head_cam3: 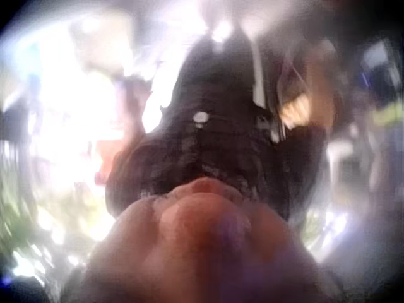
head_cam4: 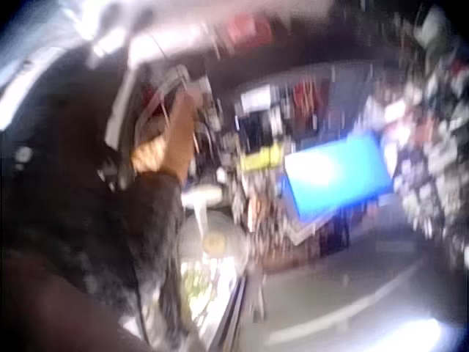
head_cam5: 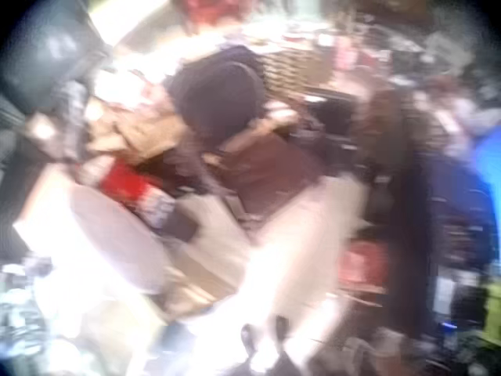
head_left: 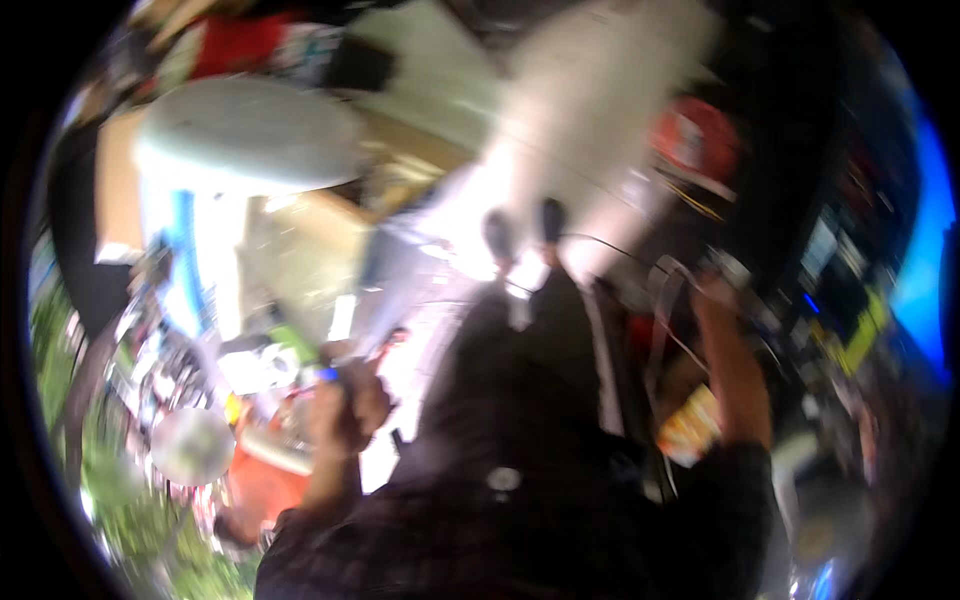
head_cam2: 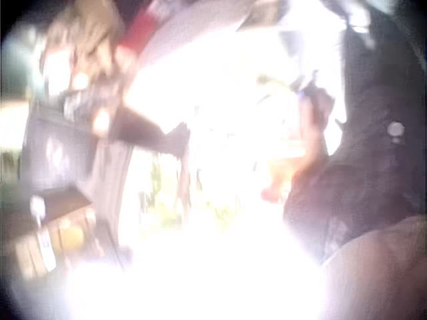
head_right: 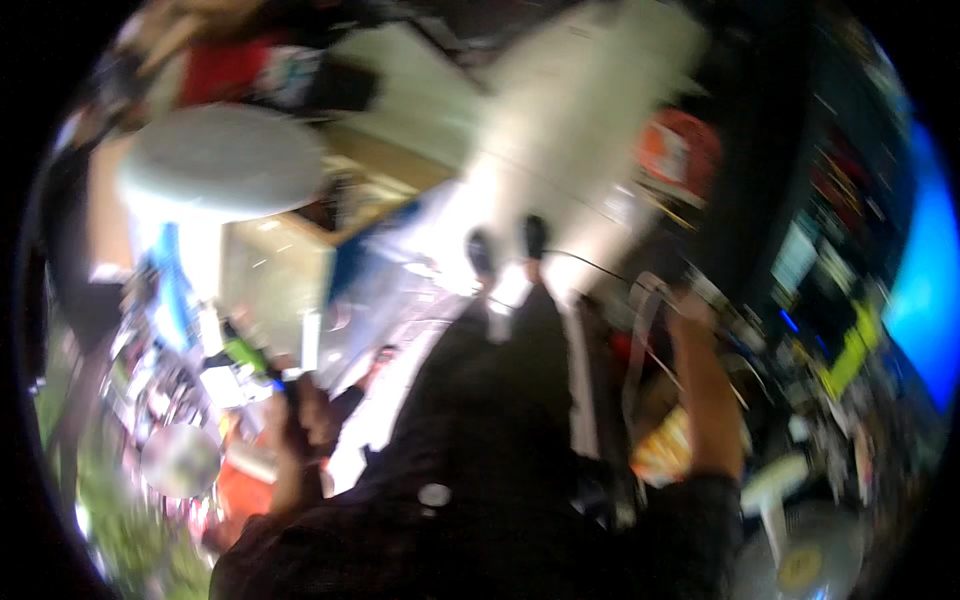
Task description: The person repairs a fan's circuit board using a soldering iron and solder. They hold the fan steady, apply solder to the board, and manipulate wires.
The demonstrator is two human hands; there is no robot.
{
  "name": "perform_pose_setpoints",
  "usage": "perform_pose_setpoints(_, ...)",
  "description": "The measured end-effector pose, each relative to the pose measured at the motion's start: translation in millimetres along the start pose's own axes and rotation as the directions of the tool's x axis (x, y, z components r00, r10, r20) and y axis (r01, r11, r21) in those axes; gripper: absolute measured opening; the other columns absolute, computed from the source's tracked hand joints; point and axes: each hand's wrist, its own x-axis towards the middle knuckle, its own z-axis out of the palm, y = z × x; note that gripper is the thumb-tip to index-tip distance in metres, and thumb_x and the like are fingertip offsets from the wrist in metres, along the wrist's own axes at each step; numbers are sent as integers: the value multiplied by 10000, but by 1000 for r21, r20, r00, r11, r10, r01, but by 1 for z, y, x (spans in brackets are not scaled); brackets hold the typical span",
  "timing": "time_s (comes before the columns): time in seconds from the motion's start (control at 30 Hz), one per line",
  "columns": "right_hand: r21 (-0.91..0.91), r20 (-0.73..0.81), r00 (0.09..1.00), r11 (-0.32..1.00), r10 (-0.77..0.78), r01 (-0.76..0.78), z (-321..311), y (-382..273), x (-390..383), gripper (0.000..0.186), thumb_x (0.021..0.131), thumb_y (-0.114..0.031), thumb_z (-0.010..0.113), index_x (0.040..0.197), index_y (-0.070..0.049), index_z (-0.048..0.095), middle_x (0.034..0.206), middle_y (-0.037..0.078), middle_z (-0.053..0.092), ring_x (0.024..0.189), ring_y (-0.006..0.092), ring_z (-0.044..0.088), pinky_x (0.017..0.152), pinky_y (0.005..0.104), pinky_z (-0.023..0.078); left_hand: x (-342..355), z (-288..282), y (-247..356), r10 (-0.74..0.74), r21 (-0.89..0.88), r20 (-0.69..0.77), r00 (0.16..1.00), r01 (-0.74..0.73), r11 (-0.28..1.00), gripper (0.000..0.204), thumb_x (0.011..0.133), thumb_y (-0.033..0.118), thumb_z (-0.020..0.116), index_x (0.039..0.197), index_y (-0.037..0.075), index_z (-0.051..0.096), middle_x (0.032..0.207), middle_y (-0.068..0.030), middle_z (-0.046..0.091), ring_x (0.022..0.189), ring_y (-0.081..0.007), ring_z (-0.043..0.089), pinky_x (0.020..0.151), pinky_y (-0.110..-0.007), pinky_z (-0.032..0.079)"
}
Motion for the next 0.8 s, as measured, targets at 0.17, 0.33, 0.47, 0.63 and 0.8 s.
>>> perform_pose_setpoints(0.17,-61,-272,961,998,-49,33,36,31,26,296,1000,-208,548,1248,-75,641,1313,180,625,1188,304,638,960,439,544,1,13,2,68,-58,9,998,-68,996,472,1070,311,467,1477,95,370,768,-76,455,545,-155,427,486,-285,347)
perform_pose_setpoints(0.33,80,-279,960,996,-8,31,23,33,44,293,974,-217,587,1214,-64,658,1300,196,625,1161,333,639,952,458,540,-9,7,-10,162,-53,-39,986,-164,985,455,1081,317,443,1478,109,373,767,-68,458,531,-144,427,477,-271,349)
perform_pose_setpoints(0.47,254,-354,935,960,-21,118,41,17,41,292,954,-224,619,1186,-55,671,1289,209,624,1140,357,640,946,473,536,0,4,-10,148,-106,-38,988,-151,983,479,1072,333,462,1482,101,375,756,-66,446,536,-145,410,483,-270,340)
perform_pose_setpoints(0.63,82,-235,941,959,-245,271,-38,-55,-33,337,941,-290,625,1167,-45,674,1184,228,657,1066,401,648,928,465,540,-25,18,2,215,-179,-132,968,-236,955,434,1055,442,451,1254,58,466,729,-60,419,534,-145,397,480,-272,316)
perform_pose_setpoints(0.8,911,383,822,26,-422,-411,-68,-98,-97,317,956,-279,599,1191,-76,659,1068,125,668,956,259,646,816,386,574,-41,16,31,319,-288,-39,947,-316,904,387,1072,458,412,1147,79,440,763,-54,445,548,-136,420,497,-265,342)
